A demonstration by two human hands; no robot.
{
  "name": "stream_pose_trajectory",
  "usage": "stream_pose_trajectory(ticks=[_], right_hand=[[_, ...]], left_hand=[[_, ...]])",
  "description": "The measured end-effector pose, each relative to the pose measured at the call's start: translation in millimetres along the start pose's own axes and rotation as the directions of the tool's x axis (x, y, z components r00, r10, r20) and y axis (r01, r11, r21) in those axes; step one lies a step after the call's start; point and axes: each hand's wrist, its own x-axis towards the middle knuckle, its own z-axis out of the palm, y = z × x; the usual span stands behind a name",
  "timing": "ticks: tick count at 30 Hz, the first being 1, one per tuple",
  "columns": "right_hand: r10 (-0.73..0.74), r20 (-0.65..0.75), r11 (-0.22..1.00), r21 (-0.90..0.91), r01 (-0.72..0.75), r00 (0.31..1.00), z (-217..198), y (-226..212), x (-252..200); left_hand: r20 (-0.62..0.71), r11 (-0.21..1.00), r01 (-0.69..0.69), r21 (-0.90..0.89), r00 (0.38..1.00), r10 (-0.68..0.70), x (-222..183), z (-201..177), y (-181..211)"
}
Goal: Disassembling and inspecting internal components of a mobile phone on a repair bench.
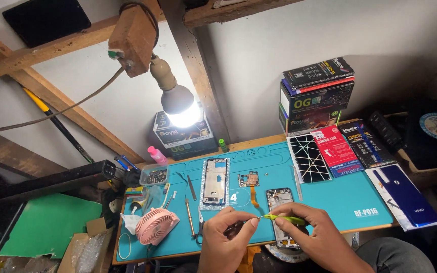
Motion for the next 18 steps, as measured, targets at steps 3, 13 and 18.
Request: stream_pose_trajectory(ticks=[3, 13, 18], right_hand=[[-0.019, 0.006, 1.0, -0.001, 0.019, 1.0, 0, 4, 1], [-0.328, 0.1, 0.918, -0.201, 0.342, 0.939, -1, 15, 1], [-0.378, 0.106, 0.892, -0.225, 0.392, 0.92, 3, 21, 2]], left_hand=[[0.028, 1.0, -0.008, 0.018, 1.0, 0.007, 1, 0, -4], [0.193, 0.954, -0.257, 0.155, 0.955, 0.226, 7, -3, -21], [0.263, 0.999, 0.015, 0.048, 0.964, -0.028, 8, -5, -9]])
